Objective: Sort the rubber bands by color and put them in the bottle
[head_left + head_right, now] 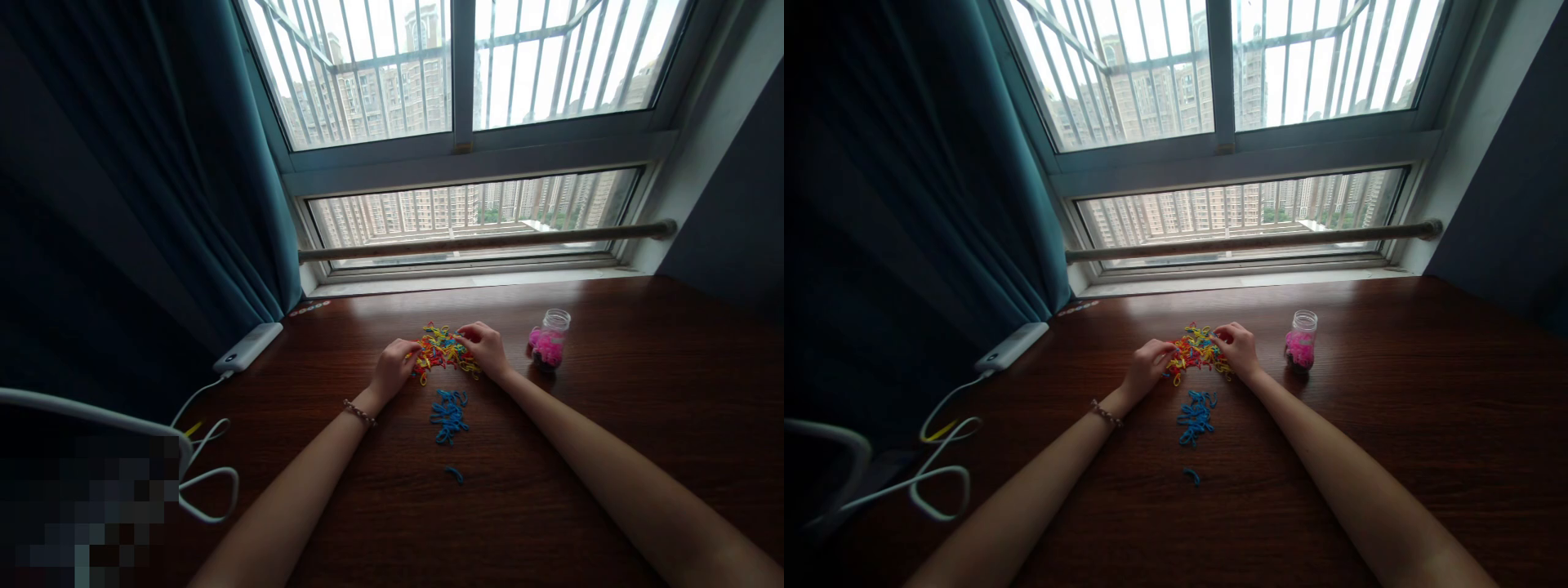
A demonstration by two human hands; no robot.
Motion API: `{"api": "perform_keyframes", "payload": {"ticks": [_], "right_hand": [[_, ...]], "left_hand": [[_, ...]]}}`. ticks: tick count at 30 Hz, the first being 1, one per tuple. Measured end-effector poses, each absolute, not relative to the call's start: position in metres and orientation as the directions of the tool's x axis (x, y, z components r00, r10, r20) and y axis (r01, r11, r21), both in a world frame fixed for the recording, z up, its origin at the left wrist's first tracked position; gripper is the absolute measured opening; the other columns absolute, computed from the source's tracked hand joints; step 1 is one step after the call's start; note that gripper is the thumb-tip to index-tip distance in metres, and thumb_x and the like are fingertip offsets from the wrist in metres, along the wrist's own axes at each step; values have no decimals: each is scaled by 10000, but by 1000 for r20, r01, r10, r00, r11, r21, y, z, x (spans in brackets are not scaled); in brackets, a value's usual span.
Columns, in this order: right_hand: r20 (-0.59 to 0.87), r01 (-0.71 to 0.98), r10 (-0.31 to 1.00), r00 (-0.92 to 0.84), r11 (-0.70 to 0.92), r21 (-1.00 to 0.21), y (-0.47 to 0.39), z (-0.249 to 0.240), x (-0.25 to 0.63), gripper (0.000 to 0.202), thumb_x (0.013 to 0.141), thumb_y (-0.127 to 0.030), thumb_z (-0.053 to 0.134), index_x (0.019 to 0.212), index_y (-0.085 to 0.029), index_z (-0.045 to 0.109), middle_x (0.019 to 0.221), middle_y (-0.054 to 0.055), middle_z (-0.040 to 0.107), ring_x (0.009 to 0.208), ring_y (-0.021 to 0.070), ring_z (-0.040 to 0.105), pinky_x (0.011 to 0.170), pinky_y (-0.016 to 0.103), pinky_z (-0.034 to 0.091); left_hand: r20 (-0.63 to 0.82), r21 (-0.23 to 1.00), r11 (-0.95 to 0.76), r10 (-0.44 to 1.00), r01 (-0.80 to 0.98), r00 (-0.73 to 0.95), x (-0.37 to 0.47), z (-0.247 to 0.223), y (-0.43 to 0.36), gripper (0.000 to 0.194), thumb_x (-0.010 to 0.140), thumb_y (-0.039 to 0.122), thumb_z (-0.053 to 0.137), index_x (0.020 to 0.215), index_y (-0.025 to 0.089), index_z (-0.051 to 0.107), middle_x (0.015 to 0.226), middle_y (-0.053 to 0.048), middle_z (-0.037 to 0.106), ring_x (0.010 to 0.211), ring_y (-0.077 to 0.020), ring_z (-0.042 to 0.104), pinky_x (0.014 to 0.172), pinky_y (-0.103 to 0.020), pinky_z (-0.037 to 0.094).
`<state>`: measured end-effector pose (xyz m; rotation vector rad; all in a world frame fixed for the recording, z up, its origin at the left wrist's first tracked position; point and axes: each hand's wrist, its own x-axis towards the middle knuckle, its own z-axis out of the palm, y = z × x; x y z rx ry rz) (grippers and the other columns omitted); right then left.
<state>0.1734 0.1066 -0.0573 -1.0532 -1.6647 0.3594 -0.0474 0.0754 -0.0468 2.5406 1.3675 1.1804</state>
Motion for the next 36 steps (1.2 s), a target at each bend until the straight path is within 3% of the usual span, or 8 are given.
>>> {"api": "perform_keyframes", "payload": {"ticks": [5,11,18,24,29,32,36], "right_hand": [[613,443,790,-12,554,-705,104,-54,174,171,727,-314,577,748,-178,679,725,46,612,633,150,556,601,262,450],[598,389,801,-15,556,-735,102,-52,177,145,714,-269,561,732,-196,685,766,33,651,670,158,596,628,262,474],[510,412,860,-19,472,-779,99,-53,178,192,721,-281,534,802,-232,701,762,12,694,663,177,629,604,276,486],[556,453,829,-53,516,-727,96,-48,180,181,715,-253,542,790,-236,706,834,20,686,739,182,628,654,272,474],[408,341,913,20,377,-861,84,-44,184,190,664,-322,606,766,-192,701,641,33,677,590,189,625,511,260,469],[381,252,922,-67,385,-888,60,-39,184,219,664,-360,620,765,-180,693,680,43,681,622,191,629,534,260,479],[401,336,886,-233,460,-822,19,-39,181,246,767,-377,525,709,-197,682,629,29,653,578,165,592,551,262,456]], "left_hand": [[600,206,-706,638,677,482,-27,-36,51,185,845,257,443,850,188,615,810,-54,591,806,-158,526,793,-315,428],[512,85,-759,589,645,625,-7,-30,28,248,872,250,372,844,179,608,770,-60,570,760,-156,508,737,-301,425],[477,139,-786,586,602,656,-5,-25,3,242,872,240,366,904,173,596,798,-64,588,775,-154,528,753,-294,430],[467,197,-787,600,585,650,-7,-27,-7,215,865,212,382,878,167,592,828,-62,622,777,-149,548,749,-287,441],[471,290,-746,656,600,589,-12,-33,-14,174,844,224,435,823,170,599,794,-54,632,767,-146,560,750,-292,453],[470,283,-756,646,591,602,-15,-34,-19,177,839,230,448,801,190,617,851,-55,630,834,-155,546,800,-317,439],[445,223,-738,658,637,607,-16,-24,-28,193,836,264,456,932,222,619,960,-64,610,929,-188,515,848,-371,418]]}}
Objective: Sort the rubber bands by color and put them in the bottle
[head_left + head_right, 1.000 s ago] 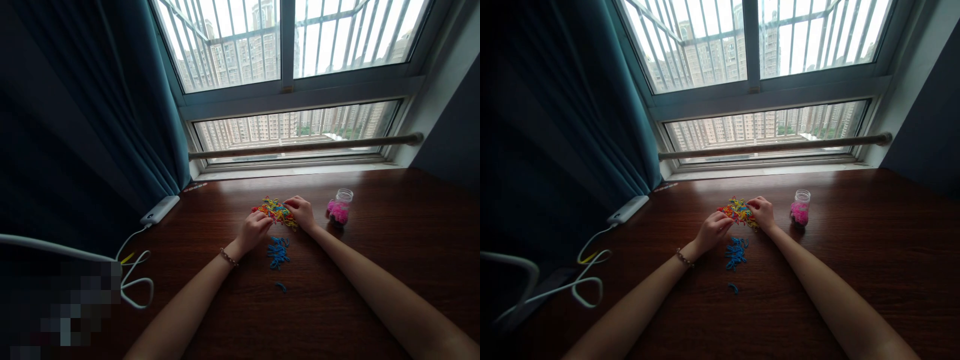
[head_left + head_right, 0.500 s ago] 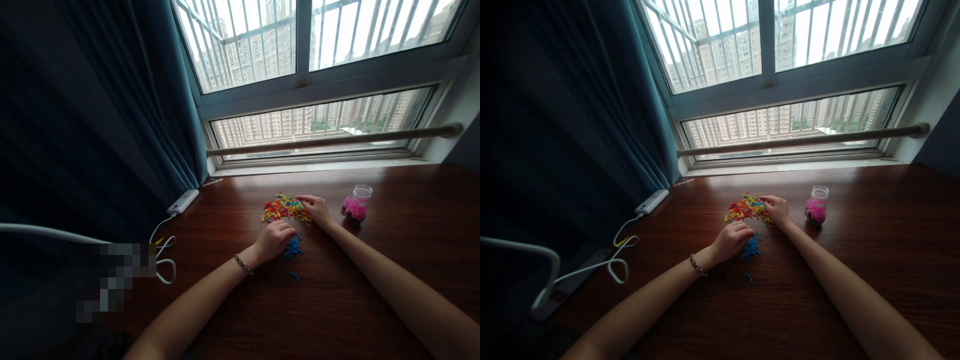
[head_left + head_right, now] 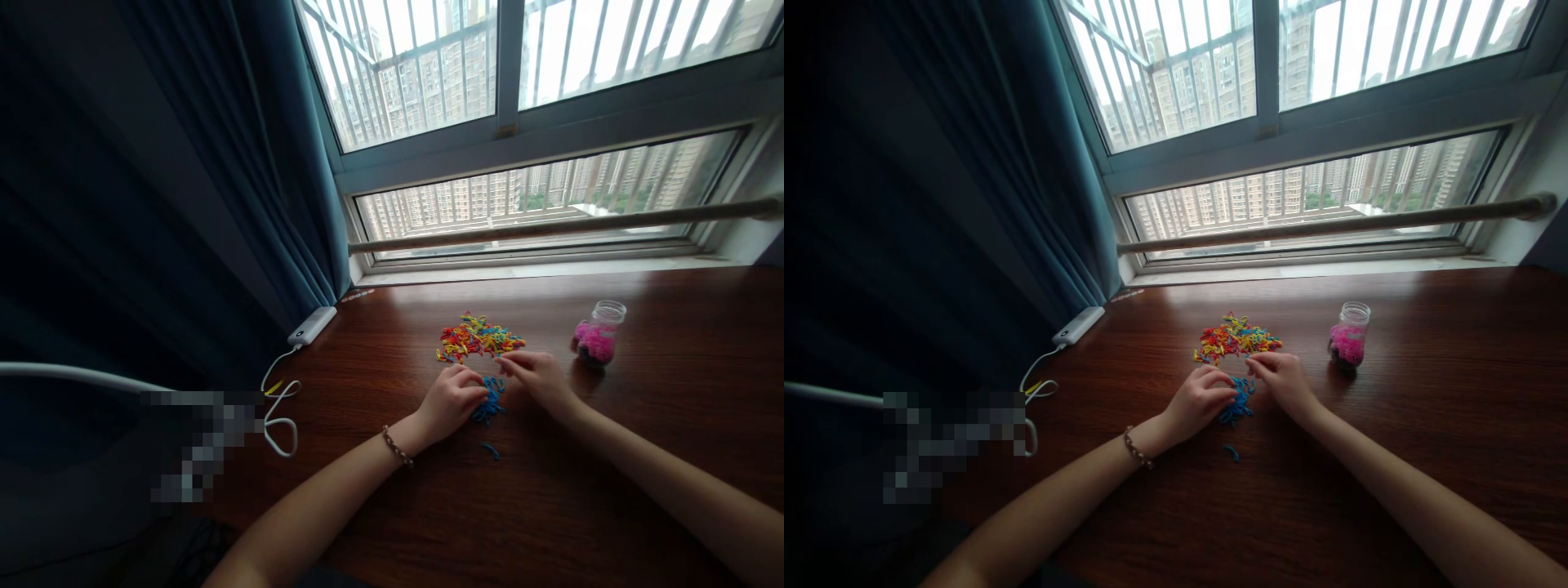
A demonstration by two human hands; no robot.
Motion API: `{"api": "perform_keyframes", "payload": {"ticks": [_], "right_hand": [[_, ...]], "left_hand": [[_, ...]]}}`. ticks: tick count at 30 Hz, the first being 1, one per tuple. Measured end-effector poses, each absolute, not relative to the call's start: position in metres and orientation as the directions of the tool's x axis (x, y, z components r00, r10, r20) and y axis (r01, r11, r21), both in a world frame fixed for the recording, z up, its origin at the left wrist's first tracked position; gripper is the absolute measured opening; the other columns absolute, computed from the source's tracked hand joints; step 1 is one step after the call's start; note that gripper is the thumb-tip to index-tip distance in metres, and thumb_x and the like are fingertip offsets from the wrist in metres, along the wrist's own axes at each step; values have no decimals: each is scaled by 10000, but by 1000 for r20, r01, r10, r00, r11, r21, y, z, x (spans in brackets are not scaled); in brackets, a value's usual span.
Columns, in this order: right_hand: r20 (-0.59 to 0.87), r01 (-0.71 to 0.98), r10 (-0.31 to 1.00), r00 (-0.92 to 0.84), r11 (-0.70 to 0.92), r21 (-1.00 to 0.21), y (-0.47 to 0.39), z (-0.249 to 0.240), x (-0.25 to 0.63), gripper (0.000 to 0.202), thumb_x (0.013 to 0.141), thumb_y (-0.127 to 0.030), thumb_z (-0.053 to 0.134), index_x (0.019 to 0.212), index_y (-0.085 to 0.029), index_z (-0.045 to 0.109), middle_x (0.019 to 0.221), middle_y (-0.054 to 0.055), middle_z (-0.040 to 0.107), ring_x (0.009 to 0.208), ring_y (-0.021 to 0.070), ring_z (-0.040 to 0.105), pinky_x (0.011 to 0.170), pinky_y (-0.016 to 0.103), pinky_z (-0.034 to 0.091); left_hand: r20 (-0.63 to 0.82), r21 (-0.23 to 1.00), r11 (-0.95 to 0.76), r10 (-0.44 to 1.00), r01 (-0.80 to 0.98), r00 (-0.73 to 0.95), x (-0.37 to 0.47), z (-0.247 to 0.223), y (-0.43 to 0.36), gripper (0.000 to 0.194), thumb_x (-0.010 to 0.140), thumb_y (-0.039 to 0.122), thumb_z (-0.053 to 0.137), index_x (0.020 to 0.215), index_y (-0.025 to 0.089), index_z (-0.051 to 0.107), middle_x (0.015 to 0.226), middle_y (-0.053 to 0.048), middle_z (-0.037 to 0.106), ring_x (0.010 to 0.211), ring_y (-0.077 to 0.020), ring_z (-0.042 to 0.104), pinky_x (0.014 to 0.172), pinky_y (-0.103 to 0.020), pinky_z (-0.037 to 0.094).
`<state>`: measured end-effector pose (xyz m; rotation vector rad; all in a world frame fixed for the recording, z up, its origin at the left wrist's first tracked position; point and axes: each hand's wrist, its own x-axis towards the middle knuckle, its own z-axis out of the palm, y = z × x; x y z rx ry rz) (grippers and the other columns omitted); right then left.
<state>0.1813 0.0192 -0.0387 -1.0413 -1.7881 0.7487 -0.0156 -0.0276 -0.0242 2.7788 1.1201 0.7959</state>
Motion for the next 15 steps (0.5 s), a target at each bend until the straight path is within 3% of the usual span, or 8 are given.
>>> {"api": "perform_keyframes", "payload": {"ticks": [4,7,9,12,14,15], "right_hand": [[494,400,820,-289,572,-716,-1,-46,180,186,779,-330,529,748,-217,674,694,37,634,607,161,567,564,267,433],[504,394,808,-305,589,-706,-2,-50,180,157,775,-331,544,748,-226,658,669,27,601,563,146,531,527,260,415],[503,395,808,-306,589,-705,0,-52,179,149,766,-341,559,715,-226,638,648,19,578,553,144,514,514,258,405],[503,416,803,-318,595,-687,1,-53,179,158,756,-348,575,669,-219,605,629,13,553,558,145,502,521,260,397],[504,429,799,-330,602,-674,1,-53,178,162,756,-345,579,662,-214,592,631,11,545,560,142,496,527,259,391],[502,432,797,-336,604,-670,0,-53,178,162,759,-343,577,665,-212,589,634,11,543,559,139,492,527,257,388]], "left_hand": [[398,206,-691,706,693,586,-31,-2,-62,383,805,313,502,1178,227,483,1110,-83,557,1024,-214,485,878,-383,428],[347,178,-679,721,712,600,-71,1,-112,387,782,233,514,1163,295,481,966,-43,623,871,-172,564,787,-333,491],[426,52,-654,698,754,576,-113,-7,-148,416,732,209,545,1117,362,502,812,-8,652,772,-180,592,750,-361,509],[607,-150,-406,682,901,409,-189,-22,-190,424,674,173,573,1018,418,541,707,38,652,682,-189,610,663,-385,523],[607,-202,-182,748,962,269,-235,-24,-203,366,690,180,534,939,447,557,700,71,648,656,-192,608,593,-379,512],[611,-172,-34,780,985,133,-254,-23,-205,358,708,181,490,929,456,550,744,86,650,667,-199,604,588,-396,502]]}}
